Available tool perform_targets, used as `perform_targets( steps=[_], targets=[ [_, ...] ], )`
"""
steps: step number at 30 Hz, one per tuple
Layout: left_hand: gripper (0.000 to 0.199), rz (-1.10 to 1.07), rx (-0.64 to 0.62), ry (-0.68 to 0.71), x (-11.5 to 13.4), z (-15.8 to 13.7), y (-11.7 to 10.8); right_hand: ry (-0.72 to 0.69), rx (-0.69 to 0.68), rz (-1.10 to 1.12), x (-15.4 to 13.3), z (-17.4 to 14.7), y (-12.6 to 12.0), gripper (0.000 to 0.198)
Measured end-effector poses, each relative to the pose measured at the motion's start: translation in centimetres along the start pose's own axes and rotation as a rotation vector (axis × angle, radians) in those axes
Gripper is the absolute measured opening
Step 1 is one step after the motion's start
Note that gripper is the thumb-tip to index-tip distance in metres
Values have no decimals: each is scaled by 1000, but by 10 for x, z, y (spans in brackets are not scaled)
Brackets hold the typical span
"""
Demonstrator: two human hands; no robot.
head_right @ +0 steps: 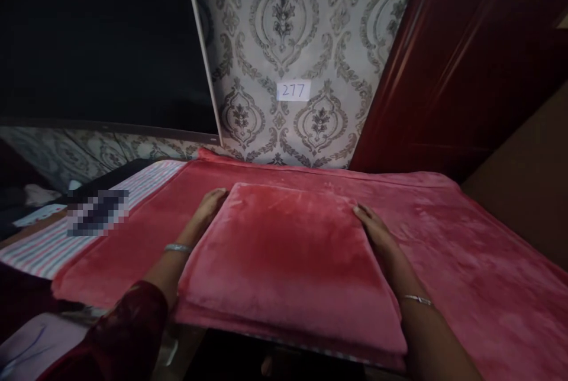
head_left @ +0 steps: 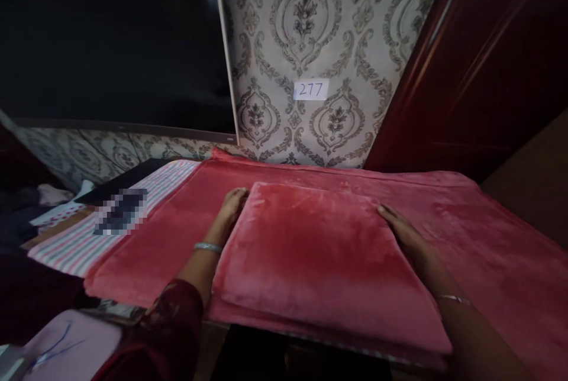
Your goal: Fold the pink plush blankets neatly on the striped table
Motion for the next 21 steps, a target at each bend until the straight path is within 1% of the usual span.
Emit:
perform_targets(
  steps=[2, 4, 9, 12, 14, 16, 19, 21],
  targets=[
    [36, 82, 0, 54, 0, -3, -3, -34, 31, -71, 5, -4, -3, 55],
    [42, 173, -13, 84, 1, -4, -2, -64, 37, -103, 6, -9, -3, 60],
    [48, 362, -44, 96, 1, -4, 2, -64, 23, -110, 2, -13, -4, 55],
    [49, 402, -38, 129, 2, -4, 3, -47, -3, -82, 9, -8, -3, 57],
    [50, 409, -23, 156, 2, -3, 3, -44, 31, -76, 17, -4, -5, 59],
    [51, 412, -4, 180, 3, -2, 2, -68, 84, -86, 23, -1, -7, 60],
    [53, 421, 28, 197, 2, 1, -2, -117, 94, -107, 22, -2, -5, 57],
    [54, 432, 36, 195, 1, 2, -3, -112, 93, -127, 18, -5, -3, 55]
  ],
)
Point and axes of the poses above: each hand's wrist, its own z-axis towards the middle knuckle, its own y-axis out of the palm, x = y × z, the point moved 8 cm from there along z, towards the middle knuckle, and after that the axes turned 14 degrees about -y, right-handed, at the moved point
